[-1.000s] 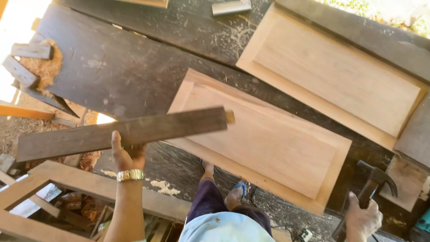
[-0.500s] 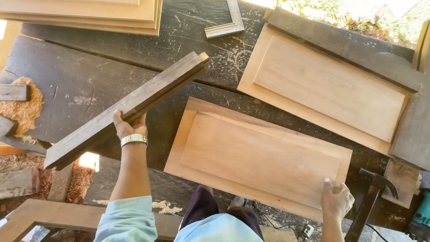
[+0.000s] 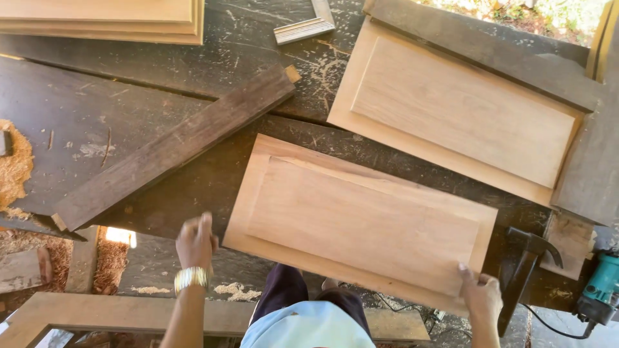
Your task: Sanding a wood panel with an angle grinder and assembling wooden frame pieces using a hammer.
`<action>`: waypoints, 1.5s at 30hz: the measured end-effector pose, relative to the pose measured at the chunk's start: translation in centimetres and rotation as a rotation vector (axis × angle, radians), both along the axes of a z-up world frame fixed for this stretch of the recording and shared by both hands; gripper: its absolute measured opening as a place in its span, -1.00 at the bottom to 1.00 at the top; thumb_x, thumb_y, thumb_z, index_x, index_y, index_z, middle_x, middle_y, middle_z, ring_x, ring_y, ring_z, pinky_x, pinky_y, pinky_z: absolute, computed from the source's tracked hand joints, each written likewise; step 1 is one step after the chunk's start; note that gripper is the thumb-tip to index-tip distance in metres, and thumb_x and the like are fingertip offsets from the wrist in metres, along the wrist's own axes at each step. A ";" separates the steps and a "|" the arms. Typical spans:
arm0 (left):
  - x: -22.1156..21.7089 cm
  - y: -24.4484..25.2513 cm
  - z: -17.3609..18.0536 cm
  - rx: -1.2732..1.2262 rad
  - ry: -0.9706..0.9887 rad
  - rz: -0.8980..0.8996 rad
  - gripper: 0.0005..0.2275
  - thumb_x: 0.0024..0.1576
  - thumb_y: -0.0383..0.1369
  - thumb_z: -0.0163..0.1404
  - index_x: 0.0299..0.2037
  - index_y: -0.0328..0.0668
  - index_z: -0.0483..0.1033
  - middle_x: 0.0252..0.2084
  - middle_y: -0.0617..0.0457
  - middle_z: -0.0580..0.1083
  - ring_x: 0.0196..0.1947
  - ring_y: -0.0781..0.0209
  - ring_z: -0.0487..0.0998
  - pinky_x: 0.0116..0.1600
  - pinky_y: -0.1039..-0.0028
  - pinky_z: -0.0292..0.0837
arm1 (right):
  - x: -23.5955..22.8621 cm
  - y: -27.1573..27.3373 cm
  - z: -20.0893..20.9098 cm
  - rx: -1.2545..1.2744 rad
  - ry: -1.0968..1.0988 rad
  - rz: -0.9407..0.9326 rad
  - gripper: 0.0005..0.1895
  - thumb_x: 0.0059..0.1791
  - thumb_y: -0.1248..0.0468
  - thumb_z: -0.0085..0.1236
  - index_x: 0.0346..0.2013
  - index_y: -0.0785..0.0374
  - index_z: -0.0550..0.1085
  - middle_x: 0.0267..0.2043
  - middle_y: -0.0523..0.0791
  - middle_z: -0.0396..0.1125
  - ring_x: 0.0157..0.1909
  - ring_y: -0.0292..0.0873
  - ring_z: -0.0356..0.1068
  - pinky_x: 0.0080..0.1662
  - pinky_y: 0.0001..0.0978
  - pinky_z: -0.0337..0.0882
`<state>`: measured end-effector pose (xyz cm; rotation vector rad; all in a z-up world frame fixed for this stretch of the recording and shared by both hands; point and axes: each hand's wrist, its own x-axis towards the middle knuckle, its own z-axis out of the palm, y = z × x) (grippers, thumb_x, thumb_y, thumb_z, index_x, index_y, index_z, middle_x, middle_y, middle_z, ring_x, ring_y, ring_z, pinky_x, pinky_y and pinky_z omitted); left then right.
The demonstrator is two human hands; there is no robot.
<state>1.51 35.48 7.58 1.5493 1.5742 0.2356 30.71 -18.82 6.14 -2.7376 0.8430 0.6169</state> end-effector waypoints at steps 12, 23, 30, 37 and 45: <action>1.7 -5.5 -3.4 0.698 -0.027 -0.320 -0.69 0.25 -0.15 0.08 -0.04 -0.28 0.55 0.08 -0.20 0.51 0.12 -0.18 0.49 0.21 0.09 0.39 | 1.1 -7.0 -1.7 -0.039 0.018 0.254 -0.40 0.14 -0.19 0.05 -0.14 0.37 0.57 -0.29 0.03 0.56 -0.13 -0.08 0.45 0.02 -0.06 0.37; 15.8 0.4 -1.5 0.103 0.324 -0.291 -0.49 0.16 0.11 0.03 0.25 0.13 0.40 0.34 0.01 0.31 0.36 -0.12 0.19 0.35 -0.13 0.04 | 5.8 -4.0 -5.6 0.455 -0.309 -0.256 -0.44 -0.03 -0.13 0.36 -0.17 0.38 0.56 -0.40 -0.12 0.36 -0.50 -0.27 0.24 -0.49 -0.34 0.26; 11.8 4.3 -1.5 -0.041 -0.341 -0.174 -0.70 0.19 -0.16 0.19 -0.08 -0.23 0.57 -0.20 0.11 0.56 -0.20 0.34 0.50 -0.09 0.47 0.40 | 6.8 -0.9 2.6 0.422 -0.366 -0.210 -0.28 0.02 -0.27 0.24 0.11 0.30 0.44 -0.31 -0.30 0.29 -0.40 -0.41 0.25 -0.43 -0.41 0.28; 6.8 6.6 4.6 -0.162 -1.067 -0.007 -0.90 0.18 -0.43 0.15 -0.14 -0.18 0.56 -0.22 0.20 0.53 -0.23 0.45 0.49 -0.10 0.57 0.47 | 9.7 0.8 6.1 1.095 -0.815 -0.106 -0.41 0.13 -0.29 0.05 0.06 0.16 0.39 -0.15 -0.18 0.20 -0.14 -0.22 0.19 -0.12 -0.24 0.19; 4.3 8.6 12.6 -0.105 -0.898 -0.396 -0.80 0.06 -0.56 0.21 -0.13 -0.21 0.57 -0.19 0.10 0.59 -0.20 0.34 0.59 -0.08 0.48 0.60 | 8.2 4.0 11.4 1.581 -0.890 -0.013 -0.80 0.17 0.14 0.20 -0.08 0.15 0.40 -0.10 -0.15 0.38 -0.02 -0.17 0.44 0.08 -0.22 0.45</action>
